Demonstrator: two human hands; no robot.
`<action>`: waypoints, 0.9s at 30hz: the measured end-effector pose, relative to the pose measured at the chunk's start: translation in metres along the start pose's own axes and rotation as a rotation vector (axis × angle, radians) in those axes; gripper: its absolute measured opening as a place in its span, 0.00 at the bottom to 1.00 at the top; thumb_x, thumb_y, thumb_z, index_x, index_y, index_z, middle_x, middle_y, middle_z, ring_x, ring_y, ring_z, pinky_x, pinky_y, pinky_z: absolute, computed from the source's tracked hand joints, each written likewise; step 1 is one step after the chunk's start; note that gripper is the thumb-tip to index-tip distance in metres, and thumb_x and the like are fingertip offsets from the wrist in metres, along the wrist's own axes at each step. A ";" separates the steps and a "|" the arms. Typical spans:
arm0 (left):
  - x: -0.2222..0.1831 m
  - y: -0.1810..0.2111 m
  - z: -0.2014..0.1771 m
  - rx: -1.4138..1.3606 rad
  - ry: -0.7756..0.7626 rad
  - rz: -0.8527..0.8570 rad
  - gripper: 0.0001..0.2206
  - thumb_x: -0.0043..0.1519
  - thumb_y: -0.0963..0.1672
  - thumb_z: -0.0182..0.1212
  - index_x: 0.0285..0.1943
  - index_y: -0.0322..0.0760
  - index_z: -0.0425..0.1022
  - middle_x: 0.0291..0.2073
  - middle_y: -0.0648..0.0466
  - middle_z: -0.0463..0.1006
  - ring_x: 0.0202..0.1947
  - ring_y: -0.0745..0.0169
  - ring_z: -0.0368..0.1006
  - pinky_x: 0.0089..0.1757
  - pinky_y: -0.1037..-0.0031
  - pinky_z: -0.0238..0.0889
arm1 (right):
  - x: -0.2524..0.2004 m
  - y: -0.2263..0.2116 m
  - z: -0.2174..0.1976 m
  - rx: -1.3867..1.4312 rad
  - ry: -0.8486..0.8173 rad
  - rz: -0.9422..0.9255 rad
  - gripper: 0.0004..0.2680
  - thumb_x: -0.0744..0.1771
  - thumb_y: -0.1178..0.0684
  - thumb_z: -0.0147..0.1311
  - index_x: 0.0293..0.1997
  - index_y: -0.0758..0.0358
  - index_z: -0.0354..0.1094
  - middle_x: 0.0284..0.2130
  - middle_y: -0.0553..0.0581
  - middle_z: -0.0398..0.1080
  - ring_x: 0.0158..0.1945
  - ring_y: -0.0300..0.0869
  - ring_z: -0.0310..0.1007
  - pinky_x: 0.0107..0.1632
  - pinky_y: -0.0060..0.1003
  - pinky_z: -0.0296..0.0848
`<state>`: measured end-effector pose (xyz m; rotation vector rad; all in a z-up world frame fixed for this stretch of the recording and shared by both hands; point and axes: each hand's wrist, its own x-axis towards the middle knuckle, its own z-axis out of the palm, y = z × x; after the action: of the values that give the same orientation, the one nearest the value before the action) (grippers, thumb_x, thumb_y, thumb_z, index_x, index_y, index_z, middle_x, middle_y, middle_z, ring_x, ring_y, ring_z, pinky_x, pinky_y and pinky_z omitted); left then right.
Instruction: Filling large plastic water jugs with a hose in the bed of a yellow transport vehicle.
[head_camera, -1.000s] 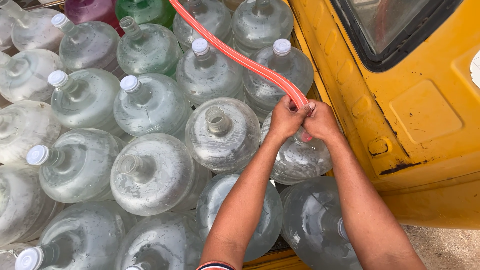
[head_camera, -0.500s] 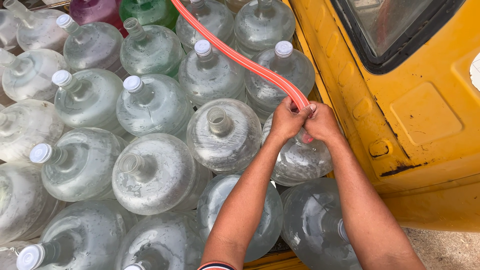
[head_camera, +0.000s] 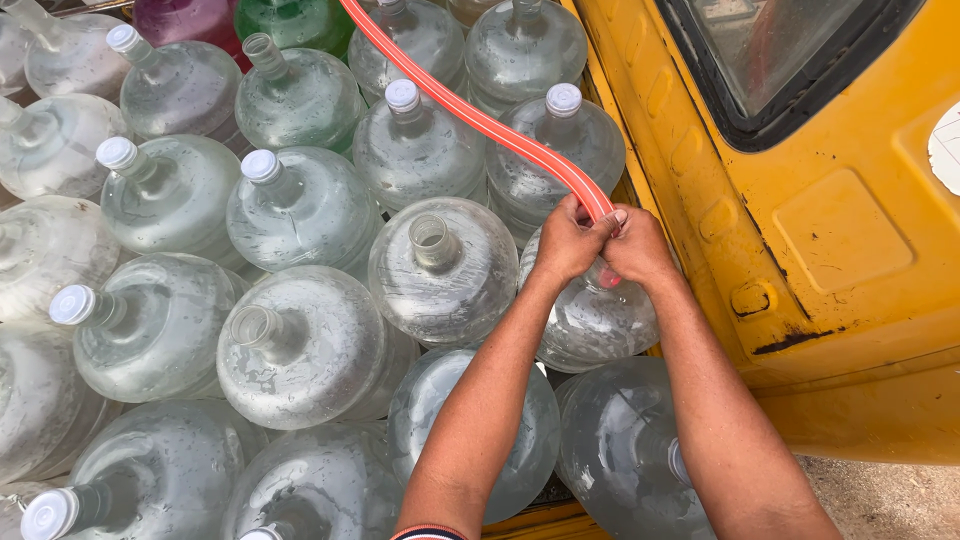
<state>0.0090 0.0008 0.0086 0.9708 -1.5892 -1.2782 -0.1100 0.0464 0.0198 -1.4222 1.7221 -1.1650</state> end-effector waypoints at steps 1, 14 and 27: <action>-0.001 0.001 -0.001 0.004 -0.003 -0.003 0.17 0.58 0.47 0.70 0.49 0.30 0.73 0.39 0.47 0.84 0.37 0.63 0.81 0.41 0.71 0.75 | 0.000 0.001 0.001 0.017 -0.004 0.016 0.08 0.64 0.59 0.55 0.45 0.65 0.76 0.32 0.55 0.78 0.32 0.36 0.75 0.34 0.34 0.73; 0.013 -0.016 0.001 -0.341 -0.168 -0.156 0.12 0.64 0.46 0.62 0.49 0.33 0.72 0.37 0.53 0.81 0.38 0.69 0.76 0.40 0.74 0.70 | 0.006 0.036 -0.033 0.698 -0.329 0.175 0.13 0.67 0.50 0.47 0.54 0.62 0.71 0.44 0.50 0.75 0.48 0.34 0.72 0.53 0.33 0.69; 0.014 -0.027 0.004 -0.311 -0.149 -0.169 0.12 0.68 0.48 0.59 0.45 0.33 0.75 0.32 0.57 0.76 0.32 0.71 0.67 0.36 0.74 0.63 | 0.019 0.048 -0.028 0.523 -0.318 0.091 0.12 0.68 0.48 0.49 0.48 0.64 0.74 0.39 0.50 0.75 0.43 0.35 0.70 0.50 0.32 0.68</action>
<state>0.0019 -0.0154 -0.0162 0.8414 -1.3836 -1.6911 -0.1594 0.0362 -0.0108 -1.1181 1.1424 -1.1567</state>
